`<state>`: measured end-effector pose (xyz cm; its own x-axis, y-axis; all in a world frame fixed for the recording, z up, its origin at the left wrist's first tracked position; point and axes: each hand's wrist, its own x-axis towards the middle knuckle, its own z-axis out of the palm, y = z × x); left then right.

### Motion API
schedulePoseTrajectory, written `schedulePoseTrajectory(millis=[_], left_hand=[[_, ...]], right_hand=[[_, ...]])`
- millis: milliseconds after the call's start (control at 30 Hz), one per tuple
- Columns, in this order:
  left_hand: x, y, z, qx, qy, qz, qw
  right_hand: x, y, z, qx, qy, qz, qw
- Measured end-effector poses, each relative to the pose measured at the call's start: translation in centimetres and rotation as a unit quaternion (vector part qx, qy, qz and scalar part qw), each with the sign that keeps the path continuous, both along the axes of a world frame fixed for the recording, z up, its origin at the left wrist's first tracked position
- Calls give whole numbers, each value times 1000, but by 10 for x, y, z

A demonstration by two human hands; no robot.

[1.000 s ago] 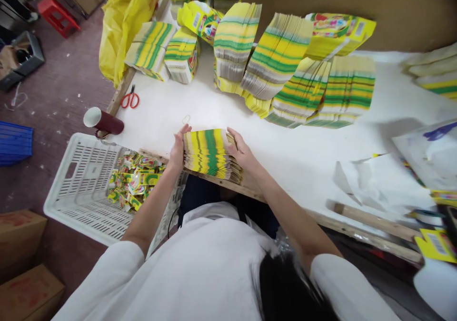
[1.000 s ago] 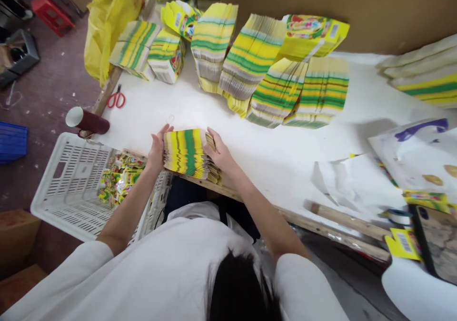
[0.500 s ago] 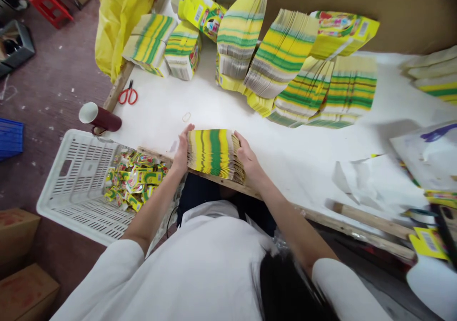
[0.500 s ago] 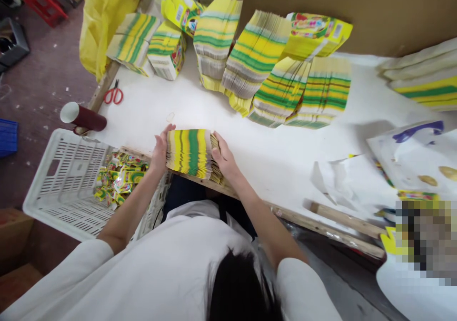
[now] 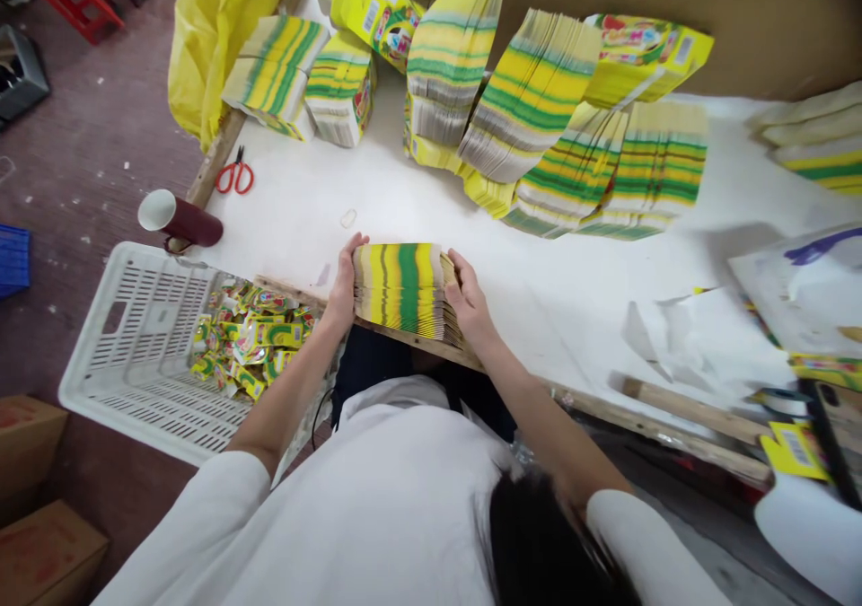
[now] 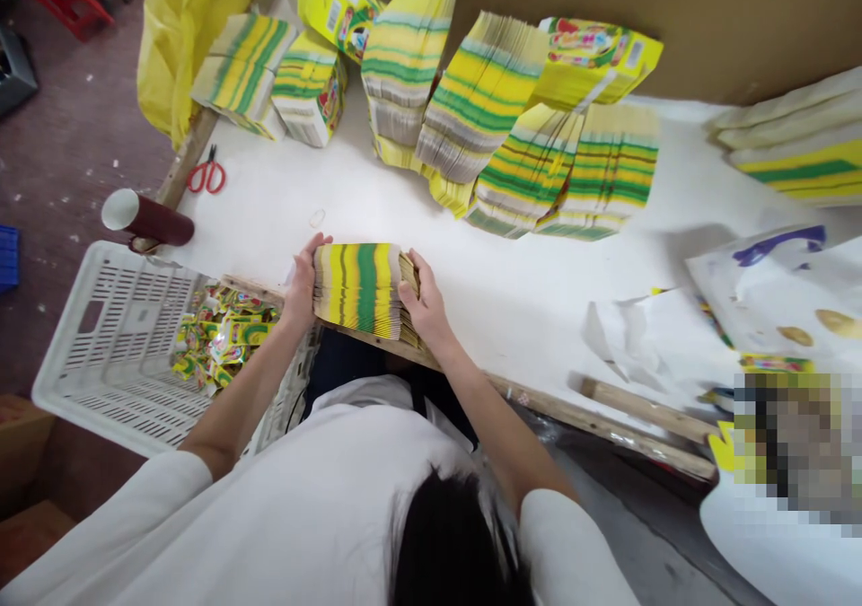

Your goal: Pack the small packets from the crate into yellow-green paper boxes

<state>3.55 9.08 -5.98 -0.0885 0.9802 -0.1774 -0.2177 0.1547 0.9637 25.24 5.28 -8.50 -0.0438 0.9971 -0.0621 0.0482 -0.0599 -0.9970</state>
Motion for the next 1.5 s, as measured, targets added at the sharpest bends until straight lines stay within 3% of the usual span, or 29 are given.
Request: schedulePoseTrajectory(millis=[300, 533, 633, 700, 800, 933, 1033, 1133, 1267, 1400, 1500], left_hand=[[1, 1, 5, -18, 3, 0, 1000], [8, 0, -2, -12, 0, 30, 999], [3, 1, -6, -10, 3, 11, 1000], [-6, 2, -9, -1, 10, -30, 1000], [-27, 0, -8, 38, 68, -145, 986], [-51, -3, 2, 100, 183, -314, 926], [-58, -5, 7, 130, 258, -355, 889], [-55, -5, 6, 141, 307, -323, 884], [-46, -1, 6, 126, 280, -237, 922], [-39, 13, 19, 43, 254, -171, 951], [-35, 25, 33, -86, 250, -155, 952]], right_hand=[[3, 0, -3, -15, 25, -12, 999], [-1, -1, -2, -2, -29, -10, 1000], [4, -2, -3, -18, 17, 18, 1000], [14, -3, -3, -24, 44, 61, 997], [35, -6, 0, -26, 29, 167, 985], [54, -13, 5, -20, -70, 272, 959], [50, -19, 3, 20, -152, 260, 953], [35, -25, -2, 56, -183, 160, 968], [22, -17, -1, 34, -124, 62, 990], [28, 17, 14, -29, -50, 51, 997], [35, 52, 28, -77, -112, 81, 987]])
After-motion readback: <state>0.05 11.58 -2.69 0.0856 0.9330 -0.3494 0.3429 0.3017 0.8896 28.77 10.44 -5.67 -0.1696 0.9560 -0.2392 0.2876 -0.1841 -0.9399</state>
